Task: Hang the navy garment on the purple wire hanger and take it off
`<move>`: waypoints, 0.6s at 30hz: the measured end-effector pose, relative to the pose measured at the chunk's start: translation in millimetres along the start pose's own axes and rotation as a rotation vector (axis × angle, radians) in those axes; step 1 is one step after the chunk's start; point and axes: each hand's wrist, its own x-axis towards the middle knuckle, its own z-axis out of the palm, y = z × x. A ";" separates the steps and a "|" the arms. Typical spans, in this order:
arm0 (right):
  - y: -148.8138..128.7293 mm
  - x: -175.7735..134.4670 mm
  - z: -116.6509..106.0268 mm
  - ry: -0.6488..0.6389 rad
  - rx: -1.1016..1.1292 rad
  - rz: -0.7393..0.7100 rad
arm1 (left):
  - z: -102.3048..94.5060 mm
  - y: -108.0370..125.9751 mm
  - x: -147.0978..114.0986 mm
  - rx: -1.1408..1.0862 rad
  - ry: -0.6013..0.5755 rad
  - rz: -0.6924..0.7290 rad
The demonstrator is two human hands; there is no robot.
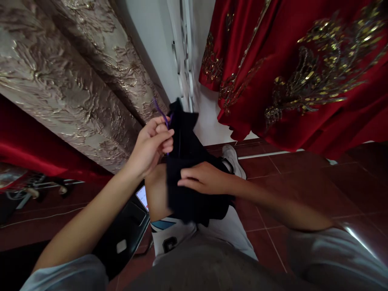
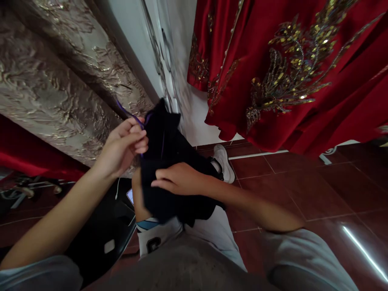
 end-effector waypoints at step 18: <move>22.1 31.9 -150.3 0.715 0.399 0.225 | -80.6 -28.3 22.2 0.468 0.617 0.910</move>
